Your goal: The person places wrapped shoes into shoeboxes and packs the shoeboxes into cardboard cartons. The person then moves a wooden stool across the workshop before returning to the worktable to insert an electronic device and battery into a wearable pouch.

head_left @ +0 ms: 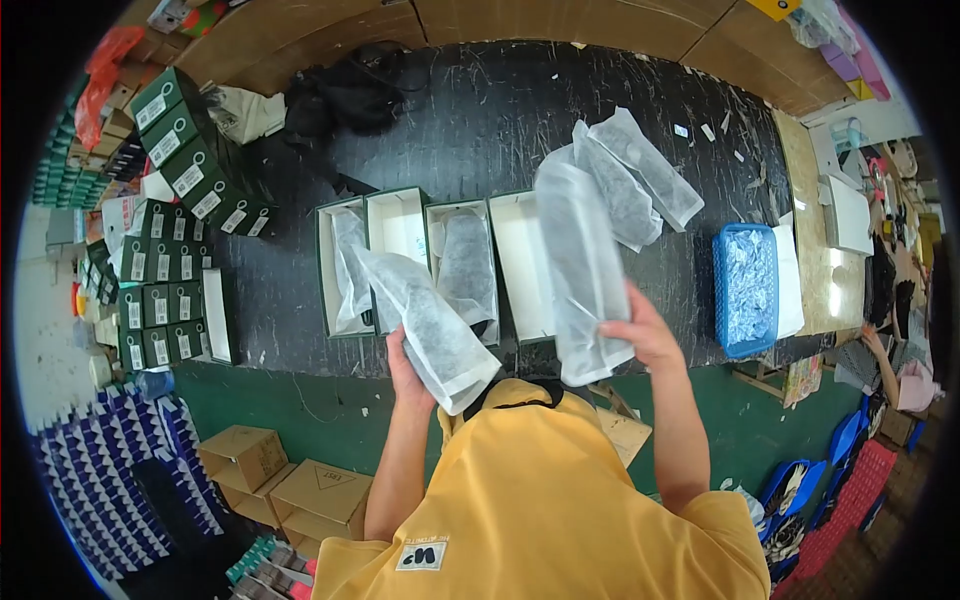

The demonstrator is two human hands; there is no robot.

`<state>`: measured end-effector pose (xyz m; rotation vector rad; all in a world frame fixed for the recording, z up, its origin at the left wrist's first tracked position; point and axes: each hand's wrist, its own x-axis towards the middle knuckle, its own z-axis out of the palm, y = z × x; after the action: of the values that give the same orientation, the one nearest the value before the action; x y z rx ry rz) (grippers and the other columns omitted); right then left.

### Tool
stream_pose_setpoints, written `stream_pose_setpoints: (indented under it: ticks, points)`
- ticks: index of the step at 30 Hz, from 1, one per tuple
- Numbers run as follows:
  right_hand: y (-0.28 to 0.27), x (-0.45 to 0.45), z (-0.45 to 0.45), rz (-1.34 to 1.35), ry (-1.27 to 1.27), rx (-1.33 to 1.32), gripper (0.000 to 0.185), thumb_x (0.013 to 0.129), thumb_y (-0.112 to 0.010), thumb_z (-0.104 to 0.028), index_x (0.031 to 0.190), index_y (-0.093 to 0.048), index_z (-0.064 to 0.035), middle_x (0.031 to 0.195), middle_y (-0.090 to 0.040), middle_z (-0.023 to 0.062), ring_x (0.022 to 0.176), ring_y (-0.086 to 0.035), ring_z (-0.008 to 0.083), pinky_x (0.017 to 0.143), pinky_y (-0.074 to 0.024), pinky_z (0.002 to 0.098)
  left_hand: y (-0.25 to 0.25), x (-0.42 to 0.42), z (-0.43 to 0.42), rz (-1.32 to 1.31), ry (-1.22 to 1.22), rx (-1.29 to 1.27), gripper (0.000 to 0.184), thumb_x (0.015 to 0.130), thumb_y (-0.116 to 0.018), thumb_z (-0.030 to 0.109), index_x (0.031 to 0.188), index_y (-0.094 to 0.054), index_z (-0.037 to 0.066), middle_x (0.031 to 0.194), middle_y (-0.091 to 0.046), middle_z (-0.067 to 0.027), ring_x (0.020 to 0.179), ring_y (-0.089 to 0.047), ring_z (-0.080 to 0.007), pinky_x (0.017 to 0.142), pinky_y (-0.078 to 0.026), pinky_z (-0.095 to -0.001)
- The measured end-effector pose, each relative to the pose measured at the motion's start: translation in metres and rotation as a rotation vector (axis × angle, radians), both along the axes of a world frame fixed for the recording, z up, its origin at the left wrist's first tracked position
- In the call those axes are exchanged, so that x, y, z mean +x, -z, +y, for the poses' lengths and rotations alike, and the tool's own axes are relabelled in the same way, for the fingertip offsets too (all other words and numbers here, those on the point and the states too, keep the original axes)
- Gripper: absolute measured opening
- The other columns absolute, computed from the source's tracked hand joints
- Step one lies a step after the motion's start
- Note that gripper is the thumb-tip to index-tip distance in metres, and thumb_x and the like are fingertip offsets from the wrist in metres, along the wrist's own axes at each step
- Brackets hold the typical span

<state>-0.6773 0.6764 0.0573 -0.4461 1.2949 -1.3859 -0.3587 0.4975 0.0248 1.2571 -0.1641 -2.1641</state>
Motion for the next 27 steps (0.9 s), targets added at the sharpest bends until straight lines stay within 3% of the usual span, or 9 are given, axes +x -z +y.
stream_pose_setpoints:
  ticks: [2, 4, 8, 10, 12, 17, 20, 25, 27]
  points:
    - [0.002, -0.004, 0.006, 0.004, 0.211, -0.012, 0.071, 0.087, -0.071, -0.012, 0.15, -0.04, -0.0023, 0.143, -0.056, 0.0148, 0.126, -0.059, 0.0298, 0.107, -0.0483, 0.0446, -0.003, -0.008, 0.01, 0.141, -0.006, -0.027, 0.053, 0.092, -0.058, 0.041, 0.132, -0.058, 0.006, 0.122, -0.067, -0.0118, 0.11, -0.064, -0.0293, 0.099, -0.051, -0.0431]
    - [0.014, -0.019, 0.01, -0.883, 0.227, -0.116, 0.067, 0.094, -0.065, -0.03, 0.15, -0.04, -0.0033, 0.142, -0.056, 0.0179, 0.125, -0.059, 0.0332, 0.106, -0.0495, 0.0473, -0.008, -0.025, 0.016, 0.146, 0.02, 0.003, 0.053, 0.091, -0.058, 0.04, 0.132, -0.058, 0.005, 0.122, -0.067, -0.0125, 0.11, -0.064, -0.0289, 0.099, -0.051, -0.0428]
    - [0.041, -0.015, -0.009, -0.041, 0.128, 0.193, 0.052, 0.096, -0.06, -0.026, 0.14, -0.053, -0.0006, 0.132, -0.063, 0.0213, 0.119, -0.063, 0.0338, 0.097, -0.054, 0.0475, 0.023, -0.066, 0.02, -0.2, 0.317, -0.06, 0.054, 0.092, -0.056, 0.033, 0.136, -0.053, 0.001, 0.121, -0.066, -0.0183, 0.109, -0.064, -0.0337, 0.097, -0.051, -0.043]
    - [0.04, 0.001, -0.051, 0.812, -0.177, 0.329, 0.05, 0.095, -0.059, -0.018, 0.139, -0.05, 0.0027, 0.138, -0.057, 0.0261, 0.118, -0.063, 0.0405, 0.097, -0.0537, 0.0472, 0.045, -0.105, 0.015, -0.908, 1.017, -0.897, 0.056, 0.095, -0.055, 0.029, 0.139, -0.048, -0.003, 0.119, -0.066, -0.024, 0.11, -0.063, -0.0414, 0.098, -0.05, -0.0457]
    - [0.039, 0.036, -0.095, 1.164, -0.46, 0.638, 0.057, 0.097, -0.056, -0.022, 0.144, -0.041, 0.0053, 0.144, -0.046, 0.0326, 0.125, -0.055, 0.05, 0.106, -0.0455, 0.0532, 0.038, -0.145, 0.028, -0.993, 1.074, -0.896, 0.059, 0.094, -0.058, 0.028, 0.142, -0.045, -0.004, 0.127, -0.061, -0.0267, 0.117, -0.058, -0.0444, 0.102, -0.047, -0.0468]
    - [0.088, -0.01, -0.064, 1.21, -0.24, 0.111, 0.037, 0.092, -0.059, -0.016, 0.126, -0.061, -0.0014, 0.13, -0.06, 0.027, 0.121, -0.057, 0.0432, 0.106, -0.0454, 0.0493, 0.057, -0.115, 0.058, -1.038, 1.201, -1.534, 0.071, 0.09, -0.068, 0.028, 0.152, -0.039, 0.009, 0.163, -0.022, -0.0215, 0.146, -0.026, -0.0468, 0.116, -0.025, -0.0632]
    - [0.107, -0.107, -0.087, 1.466, 0.175, 0.342, 0.037, 0.087, -0.064, -0.014, 0.122, -0.061, -0.0026, 0.116, -0.062, 0.0206, 0.108, -0.059, 0.0407, 0.092, -0.0498, 0.0497, 0.063, -0.137, 0.05, -1.147, 1.223, -1.631, 0.067, 0.091, -0.067, 0.03, 0.152, -0.041, 0.018, 0.163, -0.025, -0.0193, 0.147, -0.026, -0.0443, 0.116, -0.02, -0.0672]
    - [0.123, -0.132, -0.091, 1.654, -0.011, 0.084, 0.037, 0.084, -0.069, -0.016, 0.119, -0.062, -0.0057, 0.115, -0.059, 0.0171, 0.108, -0.057, 0.0381, 0.088, -0.0501, 0.0476, 0.091, -0.141, 0.051, -1.32, 1.283, -1.645, 0.066, 0.092, -0.065, 0.03, 0.153, -0.04, 0.022, 0.164, -0.023, -0.0166, 0.151, -0.021, -0.0403, 0.115, -0.016, -0.0707]
    - [0.134, -0.088, -0.08, 1.202, -0.338, 0.164, 0.041, 0.083, -0.07, -0.014, 0.124, -0.062, -0.0124, 0.106, -0.058, 0.014, 0.104, -0.062, 0.0337, 0.082, -0.0548, 0.0465, 0.09, -0.147, 0.046, -1.306, 1.354, -1.566, 0.068, 0.092, -0.065, 0.032, 0.154, -0.039, 0.021, 0.164, -0.021, -0.0167, 0.151, -0.019, -0.0403, 0.116, -0.015, -0.0703]
